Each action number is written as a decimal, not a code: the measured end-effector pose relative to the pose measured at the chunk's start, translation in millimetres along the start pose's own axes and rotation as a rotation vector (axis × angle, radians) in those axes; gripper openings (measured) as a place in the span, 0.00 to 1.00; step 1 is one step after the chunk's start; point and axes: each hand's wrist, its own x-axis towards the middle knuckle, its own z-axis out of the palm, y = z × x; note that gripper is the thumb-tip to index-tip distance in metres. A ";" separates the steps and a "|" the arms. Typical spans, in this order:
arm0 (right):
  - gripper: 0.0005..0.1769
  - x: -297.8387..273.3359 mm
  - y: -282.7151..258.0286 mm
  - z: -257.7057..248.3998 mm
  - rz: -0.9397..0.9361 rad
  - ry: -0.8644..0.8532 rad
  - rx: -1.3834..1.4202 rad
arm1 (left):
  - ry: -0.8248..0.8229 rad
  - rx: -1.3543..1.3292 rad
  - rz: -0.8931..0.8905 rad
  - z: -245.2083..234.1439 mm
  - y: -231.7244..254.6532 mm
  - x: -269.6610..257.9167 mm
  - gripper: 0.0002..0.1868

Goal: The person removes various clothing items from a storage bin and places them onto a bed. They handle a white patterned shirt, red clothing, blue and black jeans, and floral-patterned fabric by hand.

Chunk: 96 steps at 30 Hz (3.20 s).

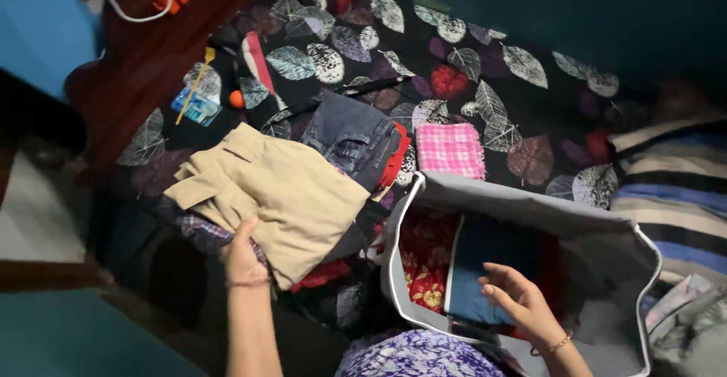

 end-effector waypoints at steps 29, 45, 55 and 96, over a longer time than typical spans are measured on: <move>0.30 -41.3 22.0 31.1 0.406 0.399 -0.390 | -0.078 0.002 -0.341 137.8 -218.1 242.8 0.27; 0.30 -14.8 41.1 26.4 0.157 0.360 -0.566 | 0.073 0.627 -0.448 78.2 -277.0 235.1 0.43; 0.30 7.6 44.5 11.1 0.102 0.265 -0.636 | -0.217 0.765 -0.256 32.7 -281.4 176.3 0.53; 0.34 187.0 101.2 -143.4 -0.241 -0.104 -0.945 | -1.301 1.925 0.558 56.1 -167.3 -318.1 0.10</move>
